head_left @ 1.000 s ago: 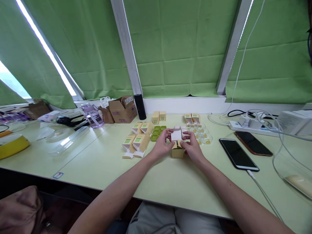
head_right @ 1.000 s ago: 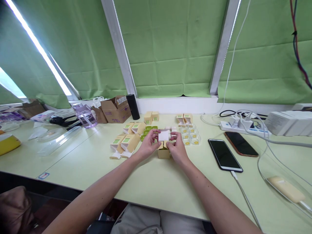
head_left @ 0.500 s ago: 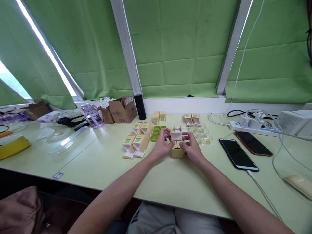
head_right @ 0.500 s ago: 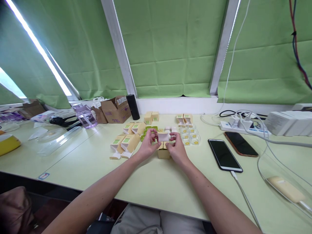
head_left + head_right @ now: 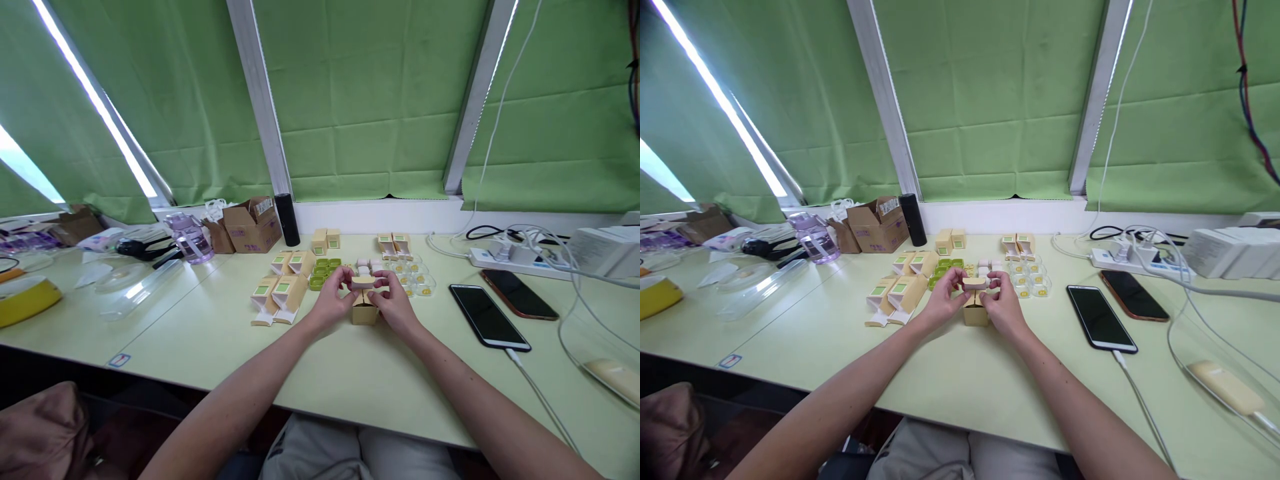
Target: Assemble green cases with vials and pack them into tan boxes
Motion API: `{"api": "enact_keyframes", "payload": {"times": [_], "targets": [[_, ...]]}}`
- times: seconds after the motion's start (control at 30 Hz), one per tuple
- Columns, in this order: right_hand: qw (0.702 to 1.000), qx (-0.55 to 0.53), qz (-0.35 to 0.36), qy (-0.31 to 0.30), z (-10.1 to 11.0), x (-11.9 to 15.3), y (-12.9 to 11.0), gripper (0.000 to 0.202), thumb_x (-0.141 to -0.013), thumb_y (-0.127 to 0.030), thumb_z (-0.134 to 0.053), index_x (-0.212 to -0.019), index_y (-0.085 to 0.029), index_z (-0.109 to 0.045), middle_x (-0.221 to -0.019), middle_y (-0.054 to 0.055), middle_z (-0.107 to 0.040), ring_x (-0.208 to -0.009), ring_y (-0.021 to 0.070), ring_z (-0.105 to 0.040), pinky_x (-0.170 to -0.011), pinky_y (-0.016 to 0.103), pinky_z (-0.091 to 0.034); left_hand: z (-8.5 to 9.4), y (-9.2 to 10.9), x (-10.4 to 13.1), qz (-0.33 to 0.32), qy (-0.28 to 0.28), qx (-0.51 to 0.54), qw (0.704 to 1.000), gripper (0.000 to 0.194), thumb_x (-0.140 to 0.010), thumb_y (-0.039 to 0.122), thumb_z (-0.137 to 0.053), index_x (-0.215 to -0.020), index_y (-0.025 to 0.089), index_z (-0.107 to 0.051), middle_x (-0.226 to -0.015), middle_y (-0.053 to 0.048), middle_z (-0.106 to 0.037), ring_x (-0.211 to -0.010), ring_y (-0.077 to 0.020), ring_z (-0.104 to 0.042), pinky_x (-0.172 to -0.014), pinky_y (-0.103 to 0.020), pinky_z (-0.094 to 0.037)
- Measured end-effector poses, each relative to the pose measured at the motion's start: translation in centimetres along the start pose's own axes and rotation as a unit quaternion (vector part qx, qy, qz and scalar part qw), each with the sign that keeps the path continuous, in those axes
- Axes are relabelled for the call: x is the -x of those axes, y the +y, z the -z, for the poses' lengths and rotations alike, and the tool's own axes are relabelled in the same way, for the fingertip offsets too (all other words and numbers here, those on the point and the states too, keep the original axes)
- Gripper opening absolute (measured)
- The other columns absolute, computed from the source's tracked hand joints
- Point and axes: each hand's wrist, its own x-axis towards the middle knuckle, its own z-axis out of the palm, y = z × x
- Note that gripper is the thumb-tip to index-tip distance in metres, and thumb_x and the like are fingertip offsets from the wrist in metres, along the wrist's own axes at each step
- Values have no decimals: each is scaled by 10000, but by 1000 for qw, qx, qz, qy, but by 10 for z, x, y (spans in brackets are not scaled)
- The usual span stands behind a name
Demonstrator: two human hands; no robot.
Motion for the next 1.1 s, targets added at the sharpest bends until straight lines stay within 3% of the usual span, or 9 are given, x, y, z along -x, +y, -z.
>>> {"api": "enact_keyframes", "payload": {"times": [0.37, 0.67, 0.87, 0.97, 1.1], "targets": [[999, 7, 35, 11, -1, 1, -1, 473, -697, -411, -675, -1121, -227, -574, -1025, 12, -519, -612, 120, -504, -540, 294, -397, 1, -6, -1, -11, -2, -45, 999, 155, -813, 184, -689, -910, 200, -569, -915, -10, -615, -878, -166, -575, -824, -301, -420], [976, 38, 208, 43, 9, 11, -15, 132, -851, -266, -606, -970, -221, -642, -891, 18, -545, -745, 167, -528, -587, 280, -422, 0, -4, -1, -9, -14, -11, 1000, 130, -810, 176, -702, -862, 192, -584, -876, -12, -637, -847, -160, -591, -818, -296, -473], [942, 124, 311, 30, 9, 17, -21, 71, -852, -172, -622, -889, -232, -613, -815, -1, -544, -648, 149, -476, -579, 297, -404, 2, -1, -1, -15, -20, -19, 999, 103, -811, 195, -683, -853, 193, -589, -873, -22, -651, -841, -171, -593, -809, -310, -469], [930, 153, 333, 29, 9, 17, -19, 109, -842, -137, -611, -893, -234, -606, -805, 1, -553, -644, 152, -476, -581, 304, -397, 7, 0, 0, -60, -20, -38, 997, 111, -783, 149, -597, -881, 200, -590, -910, -40, -651, -884, -195, -598, -841, -342, -484], [919, 180, 350, 28, 12, 17, -18, 121, -848, -129, -601, -910, -233, -597, -796, -2, -549, -639, 150, -472, -580, 298, -397, 15, 4, 2, -182, 5, -119, 976, 147, -793, 137, -536, -907, 212, -593, -927, -66, -639, -916, -232, -581, -855, -401, -483]]}}
